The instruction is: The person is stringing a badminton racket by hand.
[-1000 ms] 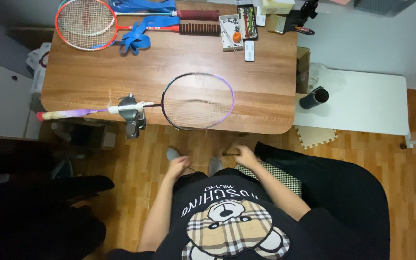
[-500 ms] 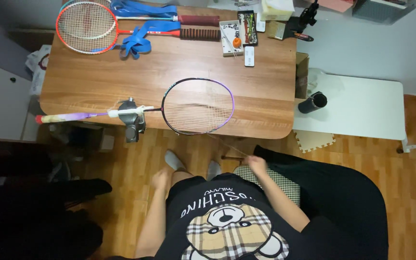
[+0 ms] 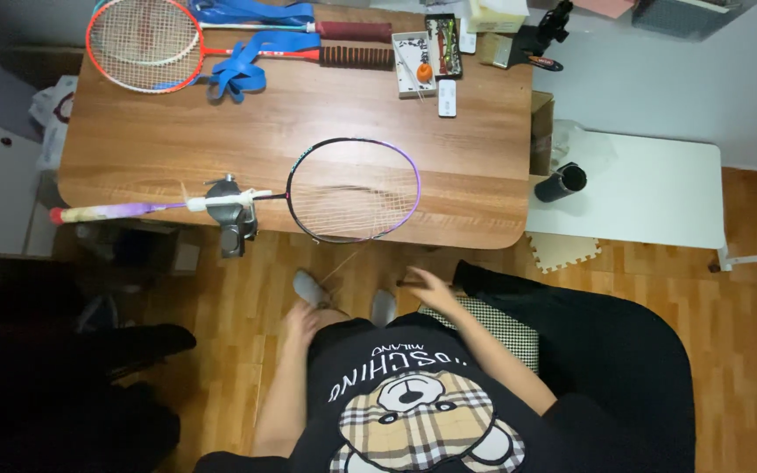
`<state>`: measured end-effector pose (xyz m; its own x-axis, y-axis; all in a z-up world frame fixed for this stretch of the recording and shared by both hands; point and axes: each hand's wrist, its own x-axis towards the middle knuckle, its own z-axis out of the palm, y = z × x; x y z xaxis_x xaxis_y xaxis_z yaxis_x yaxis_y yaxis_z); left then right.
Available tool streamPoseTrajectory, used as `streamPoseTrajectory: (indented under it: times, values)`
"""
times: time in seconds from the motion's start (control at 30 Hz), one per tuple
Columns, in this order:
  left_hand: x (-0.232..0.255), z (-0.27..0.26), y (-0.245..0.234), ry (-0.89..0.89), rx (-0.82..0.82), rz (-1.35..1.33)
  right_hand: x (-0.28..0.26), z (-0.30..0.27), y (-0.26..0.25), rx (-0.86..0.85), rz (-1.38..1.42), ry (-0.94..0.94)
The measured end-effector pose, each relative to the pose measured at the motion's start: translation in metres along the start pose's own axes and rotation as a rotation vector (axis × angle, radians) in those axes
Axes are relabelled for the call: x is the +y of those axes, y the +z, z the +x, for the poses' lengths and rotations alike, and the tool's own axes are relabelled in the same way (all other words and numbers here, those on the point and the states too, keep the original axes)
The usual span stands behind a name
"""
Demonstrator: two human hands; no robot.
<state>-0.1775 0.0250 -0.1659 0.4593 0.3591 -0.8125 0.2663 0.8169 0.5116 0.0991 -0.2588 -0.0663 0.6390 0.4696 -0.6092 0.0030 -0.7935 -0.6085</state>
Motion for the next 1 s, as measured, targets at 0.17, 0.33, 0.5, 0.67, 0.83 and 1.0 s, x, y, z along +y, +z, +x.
streamPoseTrajectory:
  times: [0.17, 0.33, 0.5, 0.67, 0.83, 1.0]
  values:
    - [0.009, -0.023, -0.041, 0.092, 0.178, -0.312, -0.184, -0.042, -0.053, -0.519, 1.062, -0.202]
    - [0.045, -0.008, -0.006, 0.207, 0.2, 0.033, -0.131, -0.028, -0.046, -0.736, 1.359, -0.188]
    - [0.041, -0.038, -0.01, 0.286, 0.25, 0.39, 0.073, -0.042, -0.013, -0.134, 0.557, 0.041]
    - [0.1, -0.069, 0.177, 0.109, -0.225, 0.191, 0.161, -0.007, 0.004, 0.221, 0.225, 0.176]
    - [0.081, -0.023, 0.205, 0.214, -0.469, 0.202, 0.038, -0.012, 0.002, 0.317, -0.002, 0.019]
    - [0.107, -0.04, 0.199, 0.522, -0.557, 0.555, -0.052, 0.011, 0.002, 0.327, 0.088, -0.524]
